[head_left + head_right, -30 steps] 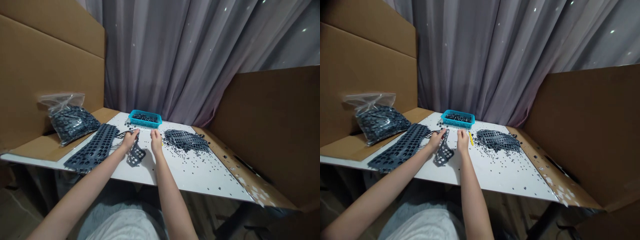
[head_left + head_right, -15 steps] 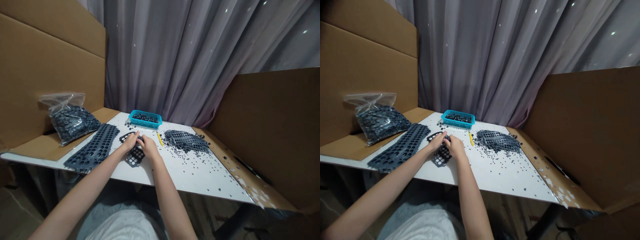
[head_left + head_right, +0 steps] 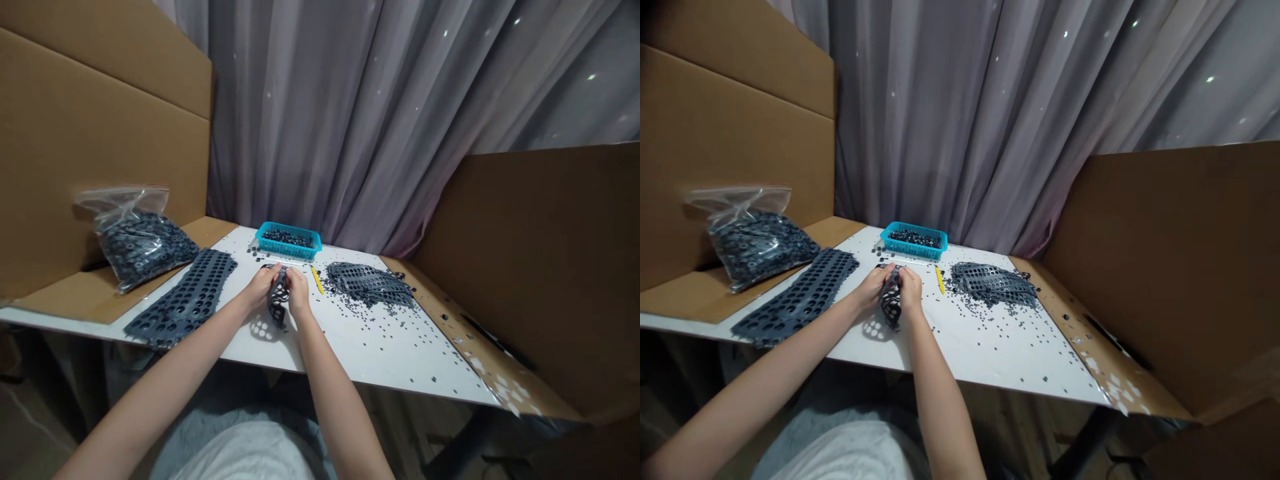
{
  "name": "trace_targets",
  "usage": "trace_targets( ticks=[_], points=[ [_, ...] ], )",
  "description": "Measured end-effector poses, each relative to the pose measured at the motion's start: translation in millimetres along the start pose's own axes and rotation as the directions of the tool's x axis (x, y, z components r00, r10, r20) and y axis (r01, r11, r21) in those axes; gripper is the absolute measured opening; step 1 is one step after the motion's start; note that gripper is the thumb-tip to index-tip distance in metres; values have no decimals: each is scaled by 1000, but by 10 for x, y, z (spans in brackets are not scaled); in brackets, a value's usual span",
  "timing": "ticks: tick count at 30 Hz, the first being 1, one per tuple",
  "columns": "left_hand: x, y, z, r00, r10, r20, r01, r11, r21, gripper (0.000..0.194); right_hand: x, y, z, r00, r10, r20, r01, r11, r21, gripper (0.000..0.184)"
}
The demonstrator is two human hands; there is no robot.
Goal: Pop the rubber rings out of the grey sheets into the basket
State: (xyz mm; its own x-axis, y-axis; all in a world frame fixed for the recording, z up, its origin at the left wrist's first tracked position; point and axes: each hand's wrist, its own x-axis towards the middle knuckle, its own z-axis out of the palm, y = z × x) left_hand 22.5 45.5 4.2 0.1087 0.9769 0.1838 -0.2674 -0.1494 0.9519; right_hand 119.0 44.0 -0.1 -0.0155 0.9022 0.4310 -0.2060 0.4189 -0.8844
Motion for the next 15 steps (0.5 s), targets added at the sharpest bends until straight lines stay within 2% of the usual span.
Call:
trace_targets(
  ticks=[3, 6, 10, 15],
  points=[
    [-17, 64, -21, 1000, -9, -16, 8, 998, -66, 50, 39, 3, -8, 992, 23, -125, -3, 987, 159, 32],
    [-6, 141, -106, 998, -36, -53, 33, 998, -60, 47, 104, -63, -175, 980, 64, -187, -4, 953, 303, 34],
    [66, 191, -109, 992, 5, -123, -5, 1000, 7, 44, 136, -225, -385, 974, 85, -209, 14, 902, 431, 30],
    [167, 306, -46, 987, 129, -94, -111, 977, 181, 36, -24, -492, -452, 972, 169, -163, -40, 803, 594, 20]
  ],
)
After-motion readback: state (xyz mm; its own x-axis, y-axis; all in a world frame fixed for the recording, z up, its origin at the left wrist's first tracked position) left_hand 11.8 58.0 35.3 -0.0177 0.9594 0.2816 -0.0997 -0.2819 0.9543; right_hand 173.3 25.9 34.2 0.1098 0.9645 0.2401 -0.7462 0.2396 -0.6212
